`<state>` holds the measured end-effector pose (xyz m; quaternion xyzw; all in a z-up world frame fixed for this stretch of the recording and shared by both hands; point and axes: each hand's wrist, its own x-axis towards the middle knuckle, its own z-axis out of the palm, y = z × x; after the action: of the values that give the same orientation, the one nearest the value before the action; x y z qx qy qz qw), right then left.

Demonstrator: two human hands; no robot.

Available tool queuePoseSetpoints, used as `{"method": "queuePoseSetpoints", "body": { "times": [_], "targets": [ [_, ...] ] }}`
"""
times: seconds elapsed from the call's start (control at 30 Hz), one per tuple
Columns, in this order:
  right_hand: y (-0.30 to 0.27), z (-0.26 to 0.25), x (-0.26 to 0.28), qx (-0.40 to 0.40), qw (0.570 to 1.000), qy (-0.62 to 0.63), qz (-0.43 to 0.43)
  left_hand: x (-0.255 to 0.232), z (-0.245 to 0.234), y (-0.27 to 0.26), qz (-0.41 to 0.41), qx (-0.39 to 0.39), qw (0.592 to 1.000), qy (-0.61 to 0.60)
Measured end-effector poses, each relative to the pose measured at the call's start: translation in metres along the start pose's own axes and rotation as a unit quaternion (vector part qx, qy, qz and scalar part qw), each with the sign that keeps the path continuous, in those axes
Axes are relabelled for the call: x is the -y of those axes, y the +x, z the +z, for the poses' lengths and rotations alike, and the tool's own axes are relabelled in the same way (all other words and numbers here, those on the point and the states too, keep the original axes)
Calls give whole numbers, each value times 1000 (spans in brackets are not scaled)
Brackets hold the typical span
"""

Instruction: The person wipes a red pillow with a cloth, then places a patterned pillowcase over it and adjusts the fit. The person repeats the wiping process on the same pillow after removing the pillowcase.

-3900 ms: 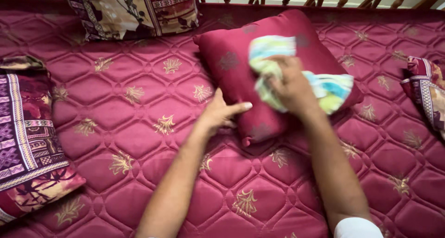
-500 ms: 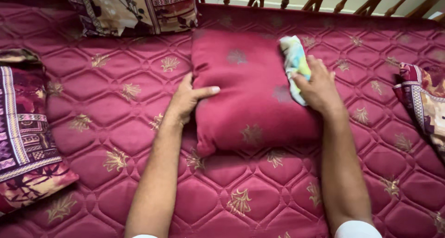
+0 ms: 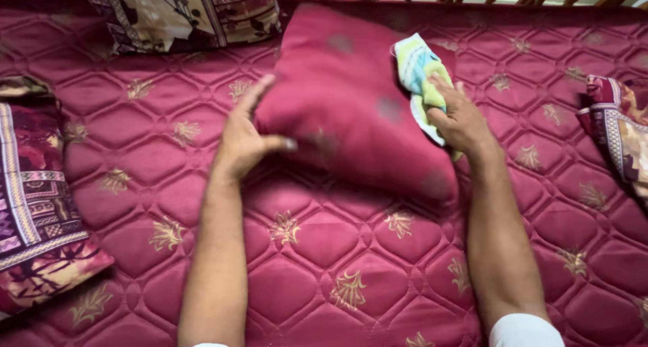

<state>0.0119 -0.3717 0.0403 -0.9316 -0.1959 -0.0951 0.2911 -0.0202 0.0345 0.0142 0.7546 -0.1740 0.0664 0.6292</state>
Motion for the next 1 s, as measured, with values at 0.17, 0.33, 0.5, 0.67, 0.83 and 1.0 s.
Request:
{"method": "queuePoseSetpoints", "body": {
  "times": [0.17,0.33,0.5,0.67,0.83,1.0],
  "targets": [
    [-7,33,55,111,980,75,-144,33,38,20,-125,-332,906,-231],
    [-8,56,71,35,968,-2,-247,15,88,7,-162,-340,925,-54],
    [6,11,-17,-153,988,-24,7,4,109,-6,-110,-255,960,21],
    [-3,51,35,-54,993,42,-95,25,88,7,-85,-155,960,-216],
    [-23,85,136,96,944,-107,-296,34,63,11,-193,-78,892,-402],
    [-5,6,52,-130,986,-106,13,32,75,16,-73,-99,939,-322]
  ]
}}
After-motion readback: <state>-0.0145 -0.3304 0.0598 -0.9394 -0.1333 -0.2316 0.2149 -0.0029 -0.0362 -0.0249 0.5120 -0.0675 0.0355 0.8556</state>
